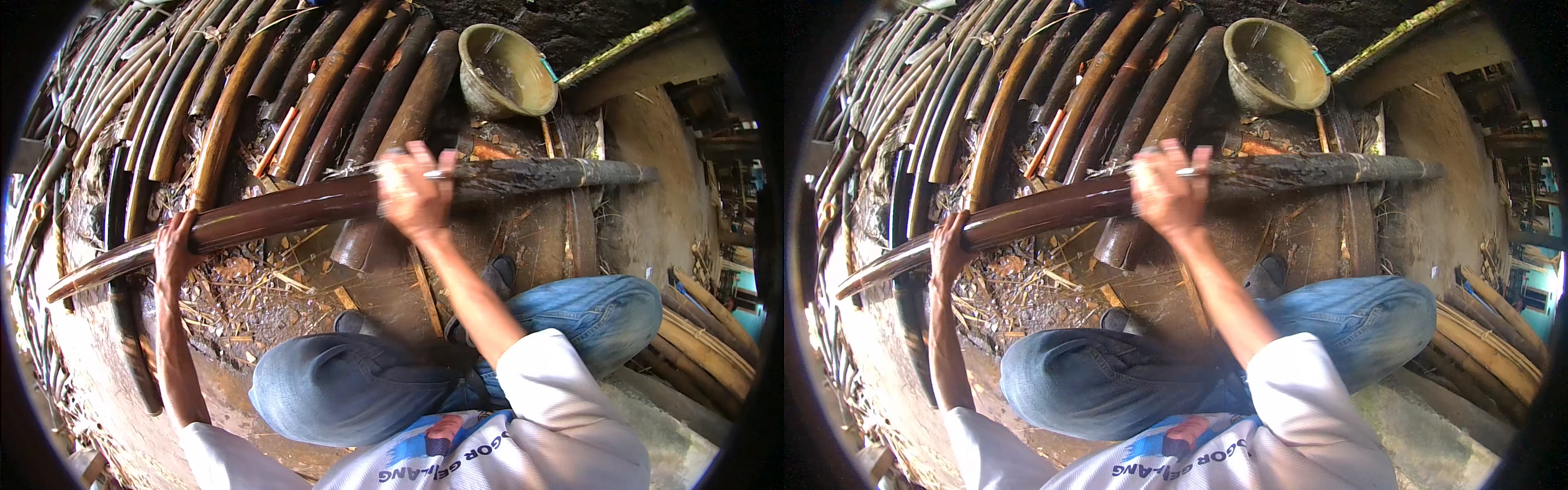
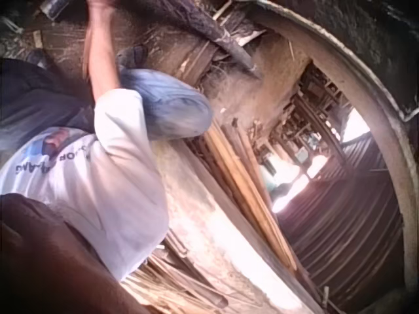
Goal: The person sits on the ground and scrubs a long bamboo pole using a brush and water from a nearby bucket. They repeatedly dip the brush into the bucket and scrub the pole's surface.
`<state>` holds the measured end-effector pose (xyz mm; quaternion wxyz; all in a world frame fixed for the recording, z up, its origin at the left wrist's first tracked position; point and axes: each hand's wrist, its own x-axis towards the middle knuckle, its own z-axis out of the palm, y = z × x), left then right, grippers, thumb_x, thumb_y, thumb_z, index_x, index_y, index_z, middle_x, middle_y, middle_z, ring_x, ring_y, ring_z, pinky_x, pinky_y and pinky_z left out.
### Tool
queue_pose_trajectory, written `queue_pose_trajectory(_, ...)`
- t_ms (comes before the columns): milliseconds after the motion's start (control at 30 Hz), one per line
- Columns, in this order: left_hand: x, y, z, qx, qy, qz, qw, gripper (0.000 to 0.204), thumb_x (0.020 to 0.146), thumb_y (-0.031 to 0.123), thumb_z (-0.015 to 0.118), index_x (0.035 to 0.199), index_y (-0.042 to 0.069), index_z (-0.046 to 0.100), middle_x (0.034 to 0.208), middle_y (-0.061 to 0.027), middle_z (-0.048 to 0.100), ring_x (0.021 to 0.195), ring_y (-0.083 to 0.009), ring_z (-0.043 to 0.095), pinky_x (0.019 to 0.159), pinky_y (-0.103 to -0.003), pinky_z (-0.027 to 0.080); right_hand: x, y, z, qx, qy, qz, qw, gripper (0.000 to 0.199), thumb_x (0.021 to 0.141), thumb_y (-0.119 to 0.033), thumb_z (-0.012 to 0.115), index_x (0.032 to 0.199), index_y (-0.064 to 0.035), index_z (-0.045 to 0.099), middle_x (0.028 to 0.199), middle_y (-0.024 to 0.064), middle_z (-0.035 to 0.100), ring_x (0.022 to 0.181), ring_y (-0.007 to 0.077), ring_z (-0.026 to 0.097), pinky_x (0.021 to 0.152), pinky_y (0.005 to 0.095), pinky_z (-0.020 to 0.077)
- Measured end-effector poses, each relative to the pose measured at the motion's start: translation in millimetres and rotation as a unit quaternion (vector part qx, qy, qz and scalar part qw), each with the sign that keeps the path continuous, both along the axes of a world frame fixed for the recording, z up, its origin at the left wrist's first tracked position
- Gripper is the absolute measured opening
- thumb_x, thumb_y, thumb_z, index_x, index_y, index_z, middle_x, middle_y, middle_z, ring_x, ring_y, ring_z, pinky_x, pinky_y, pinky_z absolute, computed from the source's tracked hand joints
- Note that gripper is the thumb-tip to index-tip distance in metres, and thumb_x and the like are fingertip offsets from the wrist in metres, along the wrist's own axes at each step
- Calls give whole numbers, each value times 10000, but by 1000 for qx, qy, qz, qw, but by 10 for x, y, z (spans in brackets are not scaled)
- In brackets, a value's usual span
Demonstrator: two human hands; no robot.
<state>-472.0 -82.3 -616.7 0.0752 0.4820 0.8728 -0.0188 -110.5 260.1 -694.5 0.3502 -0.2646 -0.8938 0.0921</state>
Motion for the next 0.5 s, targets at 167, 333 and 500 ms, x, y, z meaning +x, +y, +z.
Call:
queue_pose_trajectory(167, -147, -3, -125, 6, -67, -11, 998, 956, 503, 81, 983, 1380, 104, 603, 1243, -124, 667, 1176, -390, 641, 1012, -496, 511, 1732, 1805, -244, -42, -4, -201, 979, 523, 1007, -216, 661, 1497, -52, 581, 1558, 218, 572, 1566, 444, 363, 1302, 559, 219)
queue_pose_trajectory(333, -301, -233, -11, -50, -113, 47, 991, 983, 466, 119, 994, 1366, 83, 599, 1258, -175, 635, 1230, -411, 595, 1041, -485, 512, -423, 265, 191, 2, 33, -45, 998, 187, 931, -218, 719, 1053, -88, 663, 918, 131, 688, 771, 359, 681, 733, 503, 560)
queue_pose_trajectory(500, 247, 838, -155, -63, -81, 40, 994, 1266, 483, 249, 1035, 1584, 180, 416, 1440, -190, 532, 1368, -394, 532, 1179, -641, 357, -1491, -714, -34, 6, 121, 154, 981, 160, 915, -197, 752, 1046, -105, 745, 950, 110, 756, 981, 289, 735, 911, 498, 581)
